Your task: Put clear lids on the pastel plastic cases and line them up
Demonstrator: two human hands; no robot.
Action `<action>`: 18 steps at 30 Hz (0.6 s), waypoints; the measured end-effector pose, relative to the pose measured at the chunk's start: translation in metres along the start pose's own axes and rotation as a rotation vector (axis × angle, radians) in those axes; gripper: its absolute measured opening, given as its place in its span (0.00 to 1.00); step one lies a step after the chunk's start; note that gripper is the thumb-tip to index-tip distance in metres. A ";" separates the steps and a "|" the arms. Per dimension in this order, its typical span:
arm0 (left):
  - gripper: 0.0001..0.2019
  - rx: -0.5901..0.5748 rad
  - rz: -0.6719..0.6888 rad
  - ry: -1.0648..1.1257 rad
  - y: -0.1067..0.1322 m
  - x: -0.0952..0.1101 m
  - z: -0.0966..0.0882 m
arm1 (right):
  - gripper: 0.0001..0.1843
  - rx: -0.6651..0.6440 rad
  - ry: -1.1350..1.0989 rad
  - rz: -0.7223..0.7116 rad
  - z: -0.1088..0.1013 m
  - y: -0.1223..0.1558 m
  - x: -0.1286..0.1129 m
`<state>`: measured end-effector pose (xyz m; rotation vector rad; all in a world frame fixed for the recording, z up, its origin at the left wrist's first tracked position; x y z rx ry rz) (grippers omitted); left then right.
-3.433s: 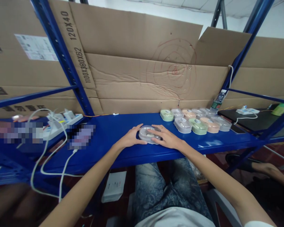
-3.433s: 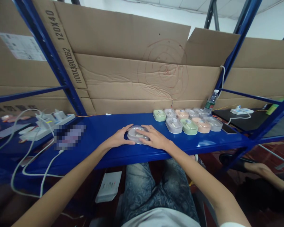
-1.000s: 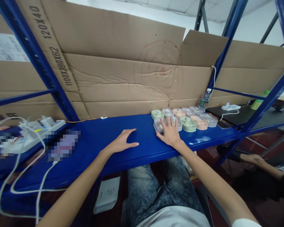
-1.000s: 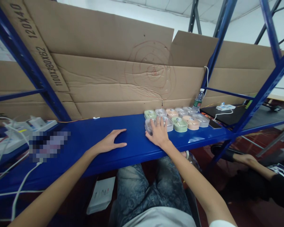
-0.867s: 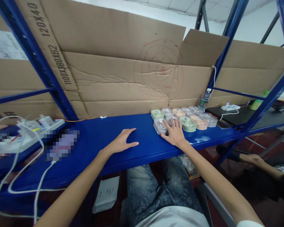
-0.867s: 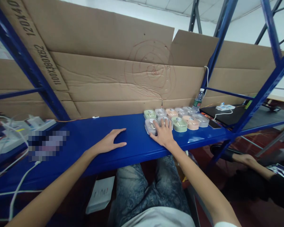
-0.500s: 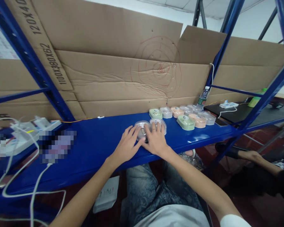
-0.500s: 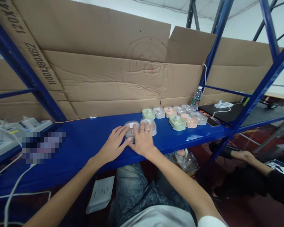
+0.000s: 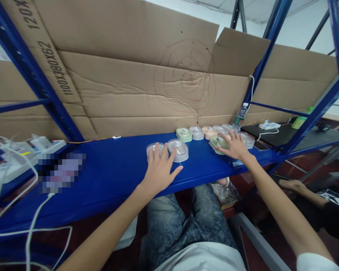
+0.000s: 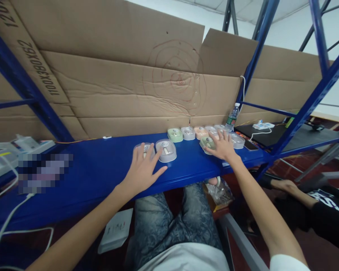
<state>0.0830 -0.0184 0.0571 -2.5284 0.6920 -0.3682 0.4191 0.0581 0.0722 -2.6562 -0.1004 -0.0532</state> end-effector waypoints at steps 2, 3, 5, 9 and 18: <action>0.37 -0.044 0.005 -0.106 -0.007 0.011 0.013 | 0.43 -0.047 0.045 -0.023 0.018 0.004 0.019; 0.36 -0.061 0.004 -0.170 -0.010 0.014 0.018 | 0.42 -0.048 0.054 -0.043 0.023 0.008 0.021; 0.36 -0.076 0.006 -0.286 -0.010 0.017 0.023 | 0.41 -0.016 0.056 -0.079 0.024 0.019 0.012; 0.33 -0.051 0.020 -0.406 0.006 0.006 0.011 | 0.42 0.030 0.030 -0.113 0.009 0.041 -0.039; 0.36 -0.103 -0.074 -0.507 0.015 -0.091 -0.003 | 0.45 0.003 -0.128 -0.221 -0.021 0.067 -0.212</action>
Point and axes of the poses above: each hand's wrist, its own y-axis away from the middle knuckle, its own z-axis out of the palm, x = y × z, the point moved 10 cm from there along -y, towards the middle knuckle, and after that the axes turned 4 degrees about -y, right-handed, at the moved point
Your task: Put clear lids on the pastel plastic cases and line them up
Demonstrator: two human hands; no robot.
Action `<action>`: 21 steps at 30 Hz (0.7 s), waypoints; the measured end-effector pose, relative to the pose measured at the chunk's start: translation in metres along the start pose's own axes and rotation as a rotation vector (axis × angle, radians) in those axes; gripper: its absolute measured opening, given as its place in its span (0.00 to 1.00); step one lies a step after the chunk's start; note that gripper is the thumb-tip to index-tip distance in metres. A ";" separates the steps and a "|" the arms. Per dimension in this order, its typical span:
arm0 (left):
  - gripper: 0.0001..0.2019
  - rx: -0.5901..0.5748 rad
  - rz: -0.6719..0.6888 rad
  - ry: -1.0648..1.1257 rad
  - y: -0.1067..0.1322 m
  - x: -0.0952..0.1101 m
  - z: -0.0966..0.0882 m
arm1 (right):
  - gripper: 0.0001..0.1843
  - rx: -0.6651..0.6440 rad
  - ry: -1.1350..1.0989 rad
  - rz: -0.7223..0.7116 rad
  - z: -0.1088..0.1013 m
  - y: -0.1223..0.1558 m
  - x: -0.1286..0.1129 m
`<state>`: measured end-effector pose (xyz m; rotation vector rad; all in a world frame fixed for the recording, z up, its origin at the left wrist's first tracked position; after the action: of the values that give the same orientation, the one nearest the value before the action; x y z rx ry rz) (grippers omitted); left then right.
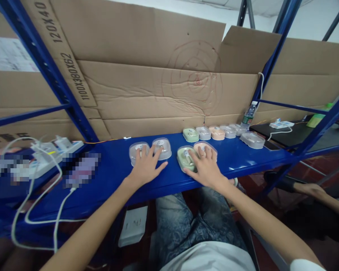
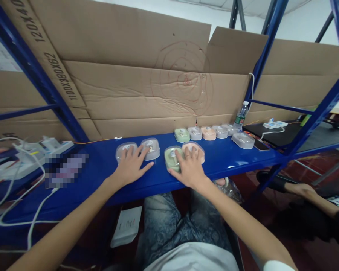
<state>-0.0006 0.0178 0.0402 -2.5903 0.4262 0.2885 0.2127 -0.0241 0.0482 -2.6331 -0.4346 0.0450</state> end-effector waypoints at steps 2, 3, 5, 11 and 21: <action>0.38 -0.058 -0.011 -0.001 -0.024 -0.011 0.016 | 0.45 -0.005 -0.033 -0.018 0.001 -0.004 -0.023; 0.37 -0.077 -0.012 0.013 -0.037 -0.012 0.023 | 0.45 -0.005 -0.044 -0.022 0.001 -0.005 -0.030; 0.35 -0.107 -0.015 0.066 -0.064 -0.011 0.034 | 0.45 -0.002 -0.057 -0.024 0.001 -0.007 -0.038; 0.29 -0.183 0.028 0.263 -0.132 0.010 0.053 | 0.46 -0.010 -0.050 -0.021 0.003 -0.005 -0.035; 0.26 -0.217 0.087 0.384 -0.177 0.018 0.065 | 0.46 0.026 -0.057 -0.029 -0.004 0.008 -0.035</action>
<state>0.0696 0.1924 0.0574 -2.8489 0.6756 -0.1480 0.1822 -0.0431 0.0467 -2.6045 -0.4885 0.1154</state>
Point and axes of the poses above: each hand's wrist, its own y-axis away from the middle knuckle, its own z-axis out of the palm, x = y × z, the point moved 10 cm from there along -y, towards the middle knuckle, and after that the axes turned 4 degrees about -y, right-handed, at the moved point
